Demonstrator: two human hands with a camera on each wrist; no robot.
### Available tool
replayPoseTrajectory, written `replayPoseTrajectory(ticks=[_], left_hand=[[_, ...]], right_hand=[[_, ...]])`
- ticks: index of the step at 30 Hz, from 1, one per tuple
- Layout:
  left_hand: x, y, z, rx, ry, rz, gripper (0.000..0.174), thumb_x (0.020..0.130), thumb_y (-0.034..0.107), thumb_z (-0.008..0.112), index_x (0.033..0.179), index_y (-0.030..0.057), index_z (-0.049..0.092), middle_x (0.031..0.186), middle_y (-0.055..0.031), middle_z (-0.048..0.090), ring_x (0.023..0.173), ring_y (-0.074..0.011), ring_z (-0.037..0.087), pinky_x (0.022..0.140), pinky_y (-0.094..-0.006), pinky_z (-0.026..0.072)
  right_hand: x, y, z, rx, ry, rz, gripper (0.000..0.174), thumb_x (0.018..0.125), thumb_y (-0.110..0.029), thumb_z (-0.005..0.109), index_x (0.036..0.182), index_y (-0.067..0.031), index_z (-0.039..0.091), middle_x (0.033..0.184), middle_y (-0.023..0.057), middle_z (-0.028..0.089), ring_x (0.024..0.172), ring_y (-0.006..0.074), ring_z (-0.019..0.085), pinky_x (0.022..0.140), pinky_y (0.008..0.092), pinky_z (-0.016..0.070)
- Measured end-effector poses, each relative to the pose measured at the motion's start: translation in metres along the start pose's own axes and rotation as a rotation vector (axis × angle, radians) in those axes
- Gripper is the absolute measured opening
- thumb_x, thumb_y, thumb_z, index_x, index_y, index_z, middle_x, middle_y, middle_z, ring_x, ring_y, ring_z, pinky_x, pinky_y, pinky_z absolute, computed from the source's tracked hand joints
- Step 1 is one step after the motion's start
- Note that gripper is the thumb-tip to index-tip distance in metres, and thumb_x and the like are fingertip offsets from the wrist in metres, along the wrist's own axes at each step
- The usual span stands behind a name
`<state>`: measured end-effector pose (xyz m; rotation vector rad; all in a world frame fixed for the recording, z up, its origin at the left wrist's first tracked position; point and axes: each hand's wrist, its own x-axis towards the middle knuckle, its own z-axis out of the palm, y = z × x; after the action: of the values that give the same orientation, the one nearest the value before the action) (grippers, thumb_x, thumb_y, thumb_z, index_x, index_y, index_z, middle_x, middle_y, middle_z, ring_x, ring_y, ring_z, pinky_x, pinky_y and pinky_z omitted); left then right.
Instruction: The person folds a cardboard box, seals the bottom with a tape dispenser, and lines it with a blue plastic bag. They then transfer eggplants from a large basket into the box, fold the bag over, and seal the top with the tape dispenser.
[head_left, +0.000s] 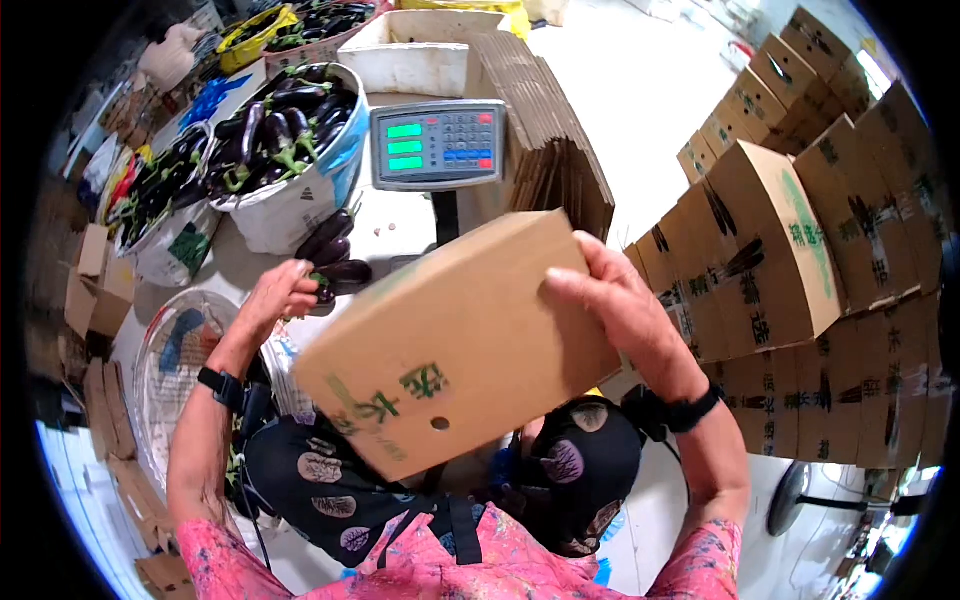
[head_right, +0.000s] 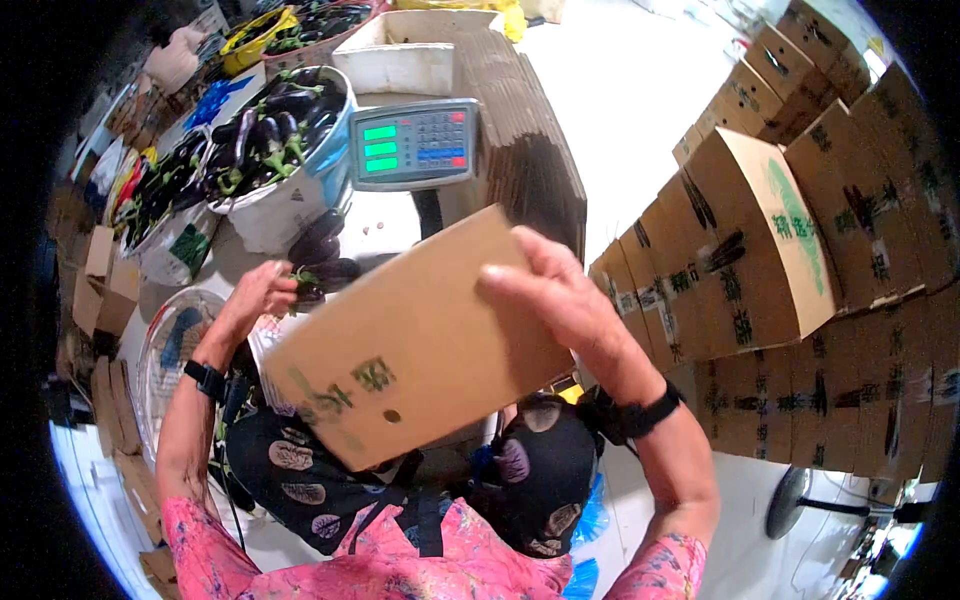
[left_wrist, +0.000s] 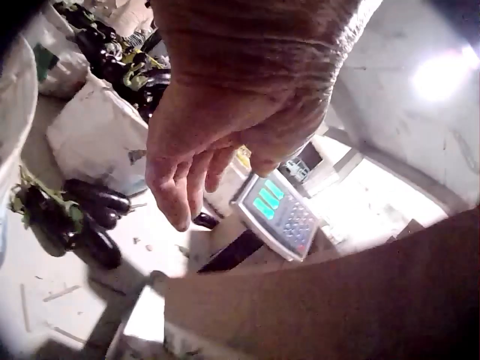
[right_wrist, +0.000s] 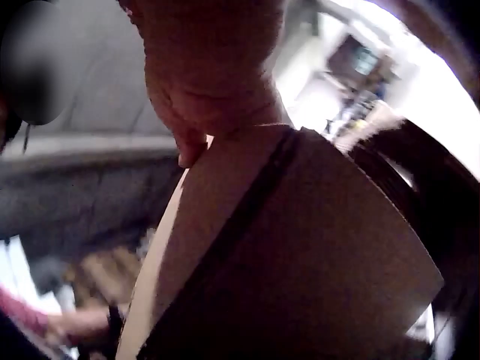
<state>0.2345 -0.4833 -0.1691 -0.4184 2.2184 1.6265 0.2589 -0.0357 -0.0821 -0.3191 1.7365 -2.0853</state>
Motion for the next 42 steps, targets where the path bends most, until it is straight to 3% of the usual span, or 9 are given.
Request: replayPoseTrajectory(ticks=[4, 10, 14, 18, 24, 26, 30, 38, 42], left_hand=[[-0.027, 0.048, 0.025, -0.04, -0.118, 0.155, 0.055, 0.1, 0.045, 0.05, 0.137, 0.0047, 0.046, 0.113, -0.0106, 0.06, 0.091, -0.0151, 0.061, 0.074, -0.0272, 0.0534], [-0.028, 0.052, 0.066, 0.145, -0.202, 0.242, 0.096, 0.088, 0.058, 0.062, 0.152, 0.0025, 0.018, 0.133, -0.0205, 0.055, 0.114, -0.0267, 0.058, 0.072, -0.0363, 0.058], [-0.003, 0.035, 0.081, 0.297, -0.226, 0.138, 0.111, 0.083, 0.058, 0.068, 0.15, -0.0074, 0.009, 0.131, -0.0297, 0.052, 0.115, -0.0341, 0.059, 0.064, -0.0386, 0.0623], [-0.006, 0.027, 0.098, 0.2, -0.382, 0.027, 0.084, 0.088, 0.046, 0.065, 0.144, -0.004, 0.027, 0.12, -0.027, 0.057, 0.101, -0.0328, 0.065, 0.062, -0.04, 0.0629], [-0.014, 0.029, 0.094, 0.17, -0.302, 0.075, 0.049, 0.09, 0.034, 0.057, 0.117, -0.005, 0.044, 0.107, -0.024, 0.06, 0.096, -0.0321, 0.064, 0.063, -0.0421, 0.0634], [-0.008, 0.021, 0.091, 0.108, -0.338, 0.057, 0.048, 0.09, 0.029, 0.058, 0.122, -0.0034, 0.044, 0.101, -0.0183, 0.058, 0.094, -0.0289, 0.064, 0.061, -0.0413, 0.0618], [0.009, -0.006, 0.063, -0.101, -0.481, 0.104, 0.045, 0.089, 0.019, 0.058, 0.129, 0.0013, 0.048, 0.101, -0.0103, 0.058, 0.084, -0.022, 0.064, 0.062, -0.0406, 0.0583], [0.029, -0.09, 0.067, -0.647, -0.43, 0.116, 0.047, 0.1, 0.021, 0.048, 0.141, 0.0022, 0.036, 0.125, -0.0113, 0.056, 0.115, -0.0183, 0.056, 0.098, -0.0364, 0.0495], [0.04, -0.108, 0.083, -0.127, -0.136, 0.185, 0.054, 0.104, 0.037, 0.039, 0.143, 0.0011, 0.032, 0.129, -0.0163, 0.053, 0.118, -0.0226, 0.053, 0.103, -0.0351, 0.0427]], right_hand=[[-0.006, -0.012, 0.068, -0.861, -0.19, -0.219, 0.016, 0.088, -0.006, 0.068, 0.094, -0.0015, 0.053, 0.083, 0.0104, 0.061, 0.079, 0.015, 0.064, 0.065, 0.0351, 0.0497], [-0.013, 0.055, 0.133, -1.384, -0.393, -0.216, 0.02, 0.083, -0.016, 0.064, 0.097, -0.0105, 0.052, 0.085, 0.0121, 0.062, 0.079, 0.0362, 0.065, 0.065, 0.0453, 0.0521], [-0.026, 0.103, 0.155, -1.358, -0.506, -0.234, 0.019, 0.086, -0.018, 0.063, 0.094, -0.0069, 0.049, 0.085, 0.0131, 0.059, 0.083, 0.0373, 0.064, 0.064, 0.0479, 0.052], [-0.03, 0.095, 0.137, -1.154, -0.524, -0.376, 0.036, 0.085, -0.034, 0.072, 0.103, -0.0057, 0.059, 0.097, 0.016, 0.062, 0.092, 0.036, 0.061, 0.078, 0.0446, 0.0506], [-0.008, 0.09, 0.07, -1.342, 0.504, -0.362, 0.082, 0.079, -0.032, 0.079, 0.142, 0.0017, 0.037, 0.148, 0.0274, 0.035, 0.133, 0.0435, 0.038, 0.11, 0.0483, 0.0318], [0.006, 0.11, 0.046, -0.714, 0.451, 0.083, 0.061, 0.09, -0.035, 0.07, 0.131, 0.005, 0.047, 0.122, 0.0212, 0.061, 0.11, 0.032, 0.058, 0.096, 0.0404, 0.0453], [0.005, 0.143, 0.012, -0.073, 0.363, 0.231, 0.038, 0.096, -0.031, 0.062, 0.119, 0.0004, 0.06, 0.106, 0.0054, 0.065, 0.091, 0.0155, 0.06, 0.08, 0.0328, 0.0492], [-0.013, 0.182, -0.025, 0.205, 0.51, 0.319, 0.049, 0.099, -0.04, 0.055, 0.125, 0.002, 0.054, 0.117, 0.0115, 0.064, 0.106, 0.0204, 0.061, 0.091, 0.0351, 0.0492], [-0.011, 0.256, -0.05, -0.501, 0.707, 0.351, 0.049, 0.102, -0.039, 0.048, 0.135, -0.003, 0.05, 0.116, 0.0177, 0.063, 0.108, 0.0273, 0.06, 0.09, 0.0366, 0.0488]])
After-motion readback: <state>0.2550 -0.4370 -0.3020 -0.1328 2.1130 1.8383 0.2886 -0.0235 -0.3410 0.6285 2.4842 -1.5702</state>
